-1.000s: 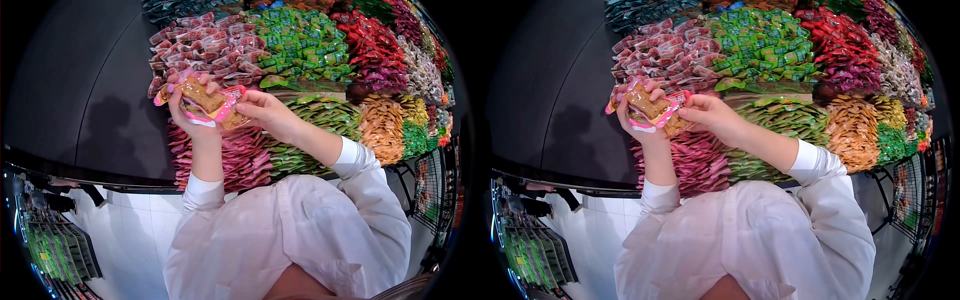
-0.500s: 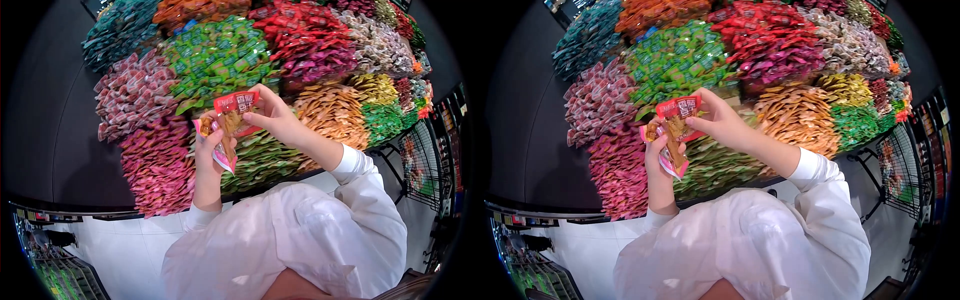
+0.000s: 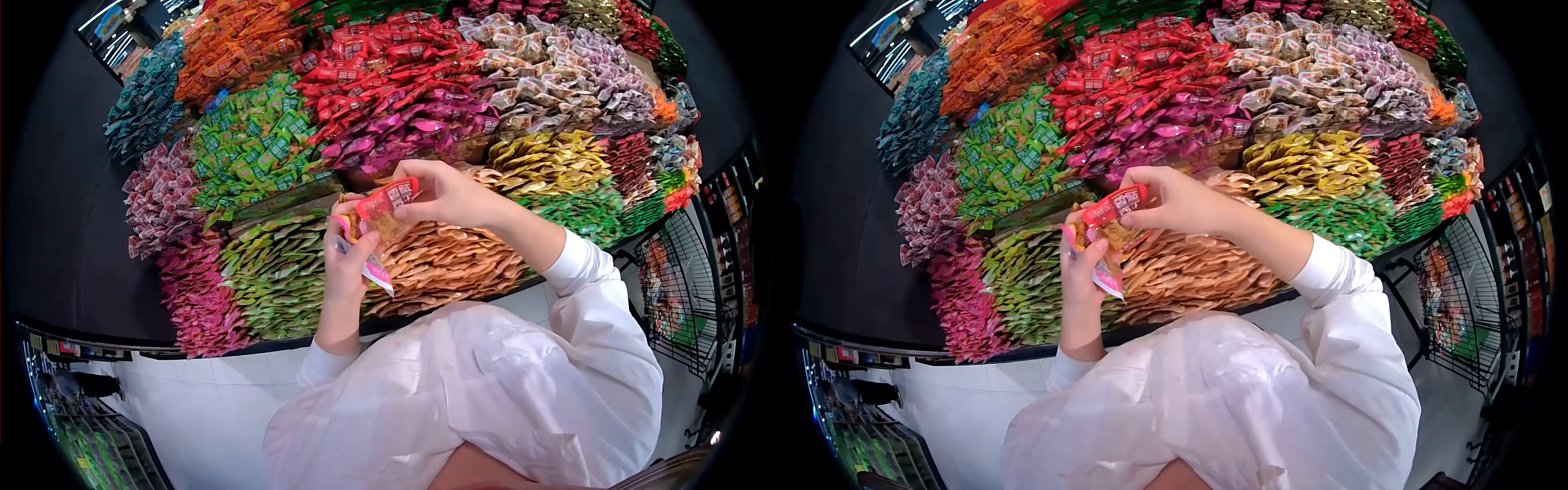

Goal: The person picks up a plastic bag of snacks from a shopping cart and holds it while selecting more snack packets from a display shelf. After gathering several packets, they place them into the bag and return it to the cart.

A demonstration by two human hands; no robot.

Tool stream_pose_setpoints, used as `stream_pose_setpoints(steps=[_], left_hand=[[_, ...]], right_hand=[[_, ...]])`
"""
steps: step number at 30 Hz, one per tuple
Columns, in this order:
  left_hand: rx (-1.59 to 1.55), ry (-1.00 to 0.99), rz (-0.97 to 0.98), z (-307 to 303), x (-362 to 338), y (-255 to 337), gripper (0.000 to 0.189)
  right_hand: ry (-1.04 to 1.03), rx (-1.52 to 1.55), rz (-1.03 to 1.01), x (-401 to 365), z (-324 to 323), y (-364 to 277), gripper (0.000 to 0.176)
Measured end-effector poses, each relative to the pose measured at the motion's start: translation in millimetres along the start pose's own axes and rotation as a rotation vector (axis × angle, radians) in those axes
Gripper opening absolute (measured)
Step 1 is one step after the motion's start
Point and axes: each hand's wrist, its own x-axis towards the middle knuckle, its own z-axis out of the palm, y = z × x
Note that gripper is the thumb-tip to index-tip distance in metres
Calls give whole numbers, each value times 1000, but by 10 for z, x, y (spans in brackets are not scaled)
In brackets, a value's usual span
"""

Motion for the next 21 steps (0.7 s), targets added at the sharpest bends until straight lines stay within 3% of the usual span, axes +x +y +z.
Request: stream_pose_setpoints(steps=[1,4,7,9,11,17,19,21], left_hand=[[1,-15,32,133,30,-67,38],[-46,-2,-12,414,99,-234,37],[-93,-20,-81,552,194,-300,36],[-193,-25,-126,590,235,-302,35],[-185,13,-92,615,248,-341,39],[-238,26,-120,595,281,-358,38],[-240,30,-127,557,297,-338,38],[-257,26,-132,513,328,-335,37]], right_hand=[[-49,66,35,-46,-127,-59,19],[19,-248,18,-81,-563,-272,31],[258,-362,-158,178,-1088,-425,29],[471,-653,-197,369,-1333,-612,32],[598,-881,-379,672,-1555,-575,33],[391,-1141,-500,1256,-1645,-321,30],[379,-1290,-362,1318,-1611,-303,29],[423,-1308,-378,1360,-1586,-239,27]])
